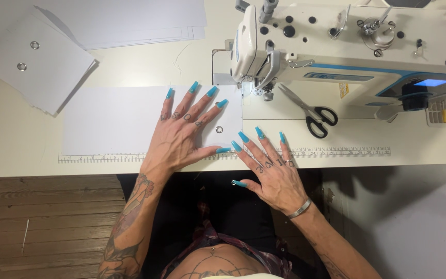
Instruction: Folding and trimming paper patterns for leather goods production at a sewing station
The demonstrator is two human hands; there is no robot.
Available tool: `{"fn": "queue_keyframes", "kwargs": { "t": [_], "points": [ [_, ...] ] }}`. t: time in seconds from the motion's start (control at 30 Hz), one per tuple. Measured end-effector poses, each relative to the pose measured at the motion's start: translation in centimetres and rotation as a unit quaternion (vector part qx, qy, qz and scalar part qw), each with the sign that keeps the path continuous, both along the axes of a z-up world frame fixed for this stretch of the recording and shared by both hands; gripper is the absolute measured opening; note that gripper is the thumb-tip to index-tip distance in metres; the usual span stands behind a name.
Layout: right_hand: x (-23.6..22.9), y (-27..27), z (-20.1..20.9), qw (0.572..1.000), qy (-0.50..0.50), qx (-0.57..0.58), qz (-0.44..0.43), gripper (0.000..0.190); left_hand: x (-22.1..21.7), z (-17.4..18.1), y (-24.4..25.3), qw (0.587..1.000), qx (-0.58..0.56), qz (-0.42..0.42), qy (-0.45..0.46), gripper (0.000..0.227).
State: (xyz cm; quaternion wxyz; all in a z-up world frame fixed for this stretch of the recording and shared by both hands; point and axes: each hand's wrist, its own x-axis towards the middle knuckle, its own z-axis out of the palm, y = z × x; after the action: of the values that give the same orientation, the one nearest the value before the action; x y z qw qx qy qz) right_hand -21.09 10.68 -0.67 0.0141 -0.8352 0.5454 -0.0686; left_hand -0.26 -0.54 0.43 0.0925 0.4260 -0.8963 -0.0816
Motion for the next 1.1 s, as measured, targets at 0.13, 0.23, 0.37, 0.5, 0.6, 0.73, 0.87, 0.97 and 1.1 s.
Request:
{"fn": "queue_keyframes", "kwargs": {
  "t": [0.13, 0.23, 0.37, 0.5, 0.6, 0.73, 0.87, 0.97, 1.1],
  "points": [
    [0.1, 0.0, 0.2, 1.0, 0.002, -0.001, 0.0, 0.061, 0.1, 0.0, -0.1, 1.0, -0.002, 0.0, -0.001, 0.077],
    [0.1, 0.1, 0.1, 1.0, 0.001, 0.005, -0.002, 0.061, 0.0, 0.1, 0.0, 1.0, 0.006, 0.004, -0.003, 0.078],
    [0.0, 0.0, 0.0, 1.0, 0.005, 0.001, -0.002, 0.061, 0.0, 0.3, -0.1, 1.0, 0.01, 0.002, -0.001, 0.078],
    [0.0, 0.1, 0.0, 1.0, 0.005, 0.009, -0.004, 0.062, 0.1, 0.4, 0.0, 1.0, 0.011, 0.0, -0.001, 0.078],
    [0.0, 0.2, -0.2, 1.0, 0.009, 0.004, -0.004, 0.062, 0.1, 0.4, 0.0, 1.0, 0.009, -0.002, -0.001, 0.077],
    [-0.2, 0.1, 0.1, 1.0, -0.012, 0.007, -0.005, 0.063, 0.3, 0.2, 0.1, 1.0, 0.0, -0.003, -0.001, 0.077],
    [-0.8, -0.8, 1.1, 0.994, -0.086, -0.066, -0.006, 0.062, 0.4, -0.3, -0.1, 0.999, -0.035, -0.005, -0.006, 0.077],
    [-1.1, -1.8, 2.4, 0.985, -0.104, -0.14, 0.005, 0.061, 0.6, -0.4, 0.1, 1.0, -0.028, -0.006, -0.003, 0.077],
    [-2.9, -4.5, 8.2, 0.948, -0.108, -0.295, 0.048, 0.057, 0.6, -0.3, 0.0, 1.0, -0.023, -0.008, -0.002, 0.077]
  ]
}}
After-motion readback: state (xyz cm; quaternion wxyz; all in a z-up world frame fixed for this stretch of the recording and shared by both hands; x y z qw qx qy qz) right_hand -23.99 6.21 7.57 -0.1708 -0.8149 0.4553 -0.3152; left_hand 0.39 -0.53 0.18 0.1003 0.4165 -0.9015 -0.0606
